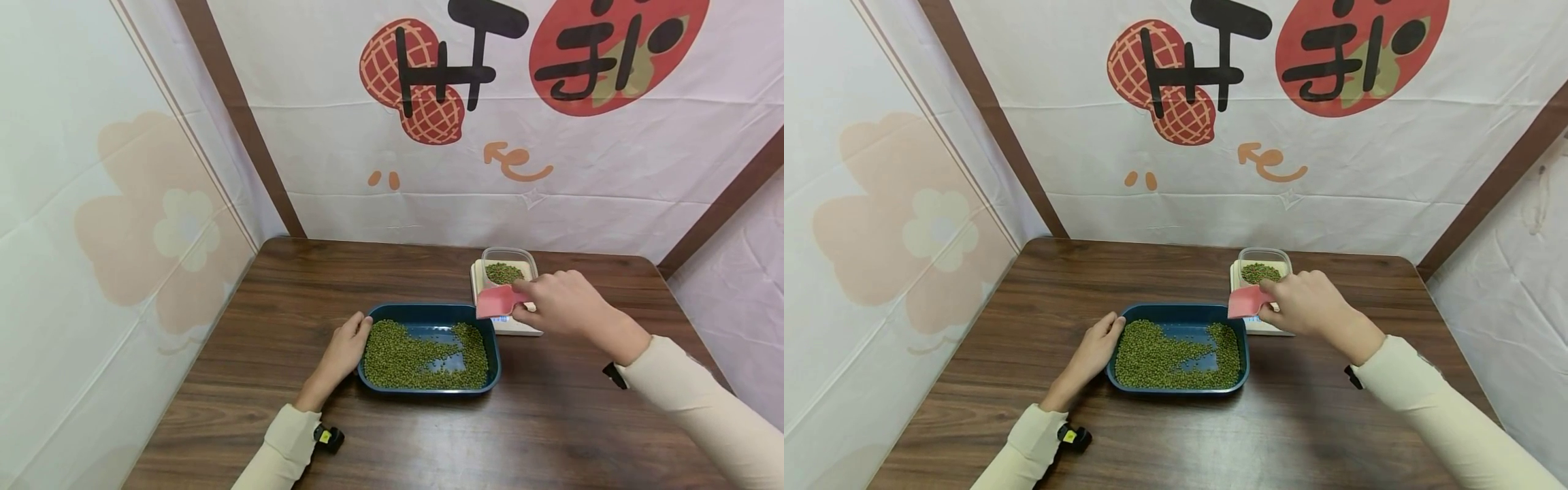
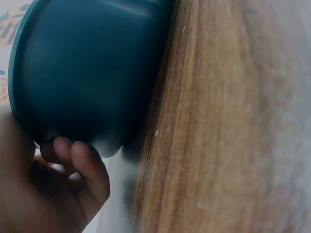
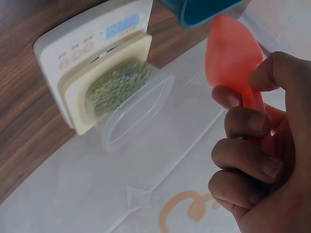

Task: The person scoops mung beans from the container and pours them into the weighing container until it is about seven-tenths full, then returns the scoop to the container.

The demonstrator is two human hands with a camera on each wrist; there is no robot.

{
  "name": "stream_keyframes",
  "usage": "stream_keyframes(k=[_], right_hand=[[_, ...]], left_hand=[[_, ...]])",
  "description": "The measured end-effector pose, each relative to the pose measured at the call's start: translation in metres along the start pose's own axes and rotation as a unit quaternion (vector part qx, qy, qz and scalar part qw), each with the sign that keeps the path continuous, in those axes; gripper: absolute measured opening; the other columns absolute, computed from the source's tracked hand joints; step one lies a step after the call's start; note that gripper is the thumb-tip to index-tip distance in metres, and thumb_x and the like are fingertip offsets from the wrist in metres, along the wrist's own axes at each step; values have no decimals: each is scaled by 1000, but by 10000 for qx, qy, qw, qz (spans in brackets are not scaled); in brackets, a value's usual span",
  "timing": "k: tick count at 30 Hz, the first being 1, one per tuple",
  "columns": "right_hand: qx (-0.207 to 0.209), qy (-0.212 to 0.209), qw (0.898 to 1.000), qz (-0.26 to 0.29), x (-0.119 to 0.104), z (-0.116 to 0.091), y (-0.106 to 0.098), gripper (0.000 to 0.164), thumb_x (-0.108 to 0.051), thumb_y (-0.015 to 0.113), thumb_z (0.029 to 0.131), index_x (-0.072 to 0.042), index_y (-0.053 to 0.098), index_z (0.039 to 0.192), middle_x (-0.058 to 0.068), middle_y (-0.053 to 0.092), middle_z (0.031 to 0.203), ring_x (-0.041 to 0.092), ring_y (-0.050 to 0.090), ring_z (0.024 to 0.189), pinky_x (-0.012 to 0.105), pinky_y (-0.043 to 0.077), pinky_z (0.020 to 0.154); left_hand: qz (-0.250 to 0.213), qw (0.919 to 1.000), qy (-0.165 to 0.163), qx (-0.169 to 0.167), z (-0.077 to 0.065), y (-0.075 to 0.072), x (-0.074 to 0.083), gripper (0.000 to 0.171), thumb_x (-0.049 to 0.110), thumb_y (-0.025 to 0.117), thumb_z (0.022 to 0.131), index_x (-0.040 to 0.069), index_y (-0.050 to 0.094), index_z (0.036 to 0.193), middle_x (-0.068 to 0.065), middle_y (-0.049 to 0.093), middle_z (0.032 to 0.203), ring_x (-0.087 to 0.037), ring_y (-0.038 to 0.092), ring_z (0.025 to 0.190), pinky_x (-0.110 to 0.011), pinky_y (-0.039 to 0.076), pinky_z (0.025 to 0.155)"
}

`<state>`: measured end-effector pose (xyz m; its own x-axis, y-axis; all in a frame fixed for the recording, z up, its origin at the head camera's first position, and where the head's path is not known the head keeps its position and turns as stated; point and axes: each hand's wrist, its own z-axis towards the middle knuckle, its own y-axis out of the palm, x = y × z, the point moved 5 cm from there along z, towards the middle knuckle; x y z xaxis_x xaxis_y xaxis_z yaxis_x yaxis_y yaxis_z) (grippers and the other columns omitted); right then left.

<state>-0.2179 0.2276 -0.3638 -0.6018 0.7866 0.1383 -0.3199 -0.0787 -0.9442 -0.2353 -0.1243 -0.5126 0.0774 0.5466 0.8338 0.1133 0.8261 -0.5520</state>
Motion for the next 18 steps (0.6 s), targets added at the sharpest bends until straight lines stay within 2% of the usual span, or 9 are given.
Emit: stream_keyframes(k=[8,13,18], right_hand=[[-603,-201,9980,-5,-21,8,5,12,-33,64,75,-23,58,75,-11,36,50,13,36,43,36,33,36],[-772,-488,9958,-94,-31,12,9,16,-35,67,73,-23,57,71,-11,38,51,10,38,46,37,36,38],[-778,-750,9941,-100,-40,16,10,20,-31,68,69,-24,50,64,-12,34,50,10,35,46,34,33,37]], left_hand=[[-6,10000,-53,34,2,0,0,41,44,33,106,12,43,82,-8,40,61,-22,39,37,-34,41,35],[-2,10000,-50,39,2,0,0,41,44,33,106,13,43,82,-9,41,61,-23,40,37,-35,42,36],[-53,10000,-34,-13,1,1,0,43,47,32,106,12,43,83,-9,40,62,-22,38,38,-34,41,36]])
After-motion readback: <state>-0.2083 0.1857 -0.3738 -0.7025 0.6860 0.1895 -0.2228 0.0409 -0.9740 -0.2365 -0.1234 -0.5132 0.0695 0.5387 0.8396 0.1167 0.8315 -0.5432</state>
